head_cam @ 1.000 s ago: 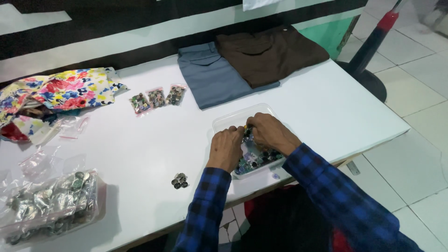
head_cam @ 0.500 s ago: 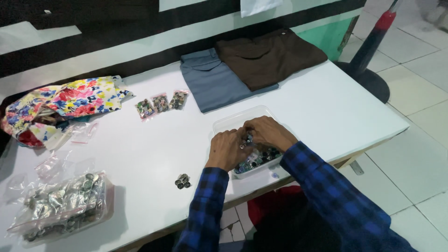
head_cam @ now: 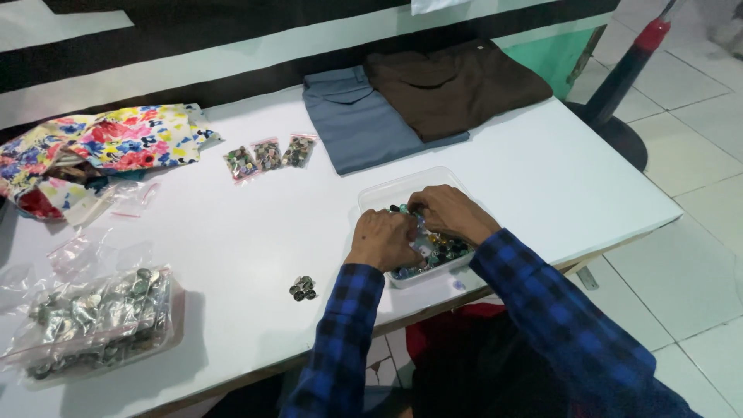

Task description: Sorting and inspecting small buttons from a plastic container on a white table

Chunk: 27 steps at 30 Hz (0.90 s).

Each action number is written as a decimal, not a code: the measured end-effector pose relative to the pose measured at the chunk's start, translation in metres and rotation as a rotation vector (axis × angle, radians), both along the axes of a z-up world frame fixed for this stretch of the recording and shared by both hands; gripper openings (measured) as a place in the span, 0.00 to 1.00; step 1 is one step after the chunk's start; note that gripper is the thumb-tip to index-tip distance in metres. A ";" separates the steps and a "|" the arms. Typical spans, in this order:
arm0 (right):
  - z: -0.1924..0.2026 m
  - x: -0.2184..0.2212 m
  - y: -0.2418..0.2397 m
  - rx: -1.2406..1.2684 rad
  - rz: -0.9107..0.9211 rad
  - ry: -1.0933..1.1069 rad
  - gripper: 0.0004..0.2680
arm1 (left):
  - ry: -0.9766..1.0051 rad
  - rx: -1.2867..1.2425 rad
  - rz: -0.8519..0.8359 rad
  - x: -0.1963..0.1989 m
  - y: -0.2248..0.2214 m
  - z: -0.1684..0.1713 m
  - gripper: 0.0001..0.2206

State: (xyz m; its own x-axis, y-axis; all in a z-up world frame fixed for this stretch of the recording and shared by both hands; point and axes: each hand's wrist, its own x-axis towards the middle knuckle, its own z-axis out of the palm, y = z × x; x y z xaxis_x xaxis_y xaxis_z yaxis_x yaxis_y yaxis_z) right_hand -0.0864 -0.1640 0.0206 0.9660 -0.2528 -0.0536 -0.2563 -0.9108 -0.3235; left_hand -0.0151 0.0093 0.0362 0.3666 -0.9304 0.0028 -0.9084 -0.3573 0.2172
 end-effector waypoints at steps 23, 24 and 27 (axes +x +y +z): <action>0.005 -0.004 0.005 -0.005 -0.003 0.043 0.17 | -0.100 -0.059 -0.012 -0.004 0.002 -0.006 0.11; 0.007 -0.003 0.004 -0.022 -0.003 0.033 0.17 | -0.073 -0.067 -0.026 0.000 0.000 -0.010 0.09; 0.022 -0.010 0.016 -0.012 -0.002 0.024 0.16 | -0.072 -0.065 -0.005 -0.006 0.004 0.000 0.10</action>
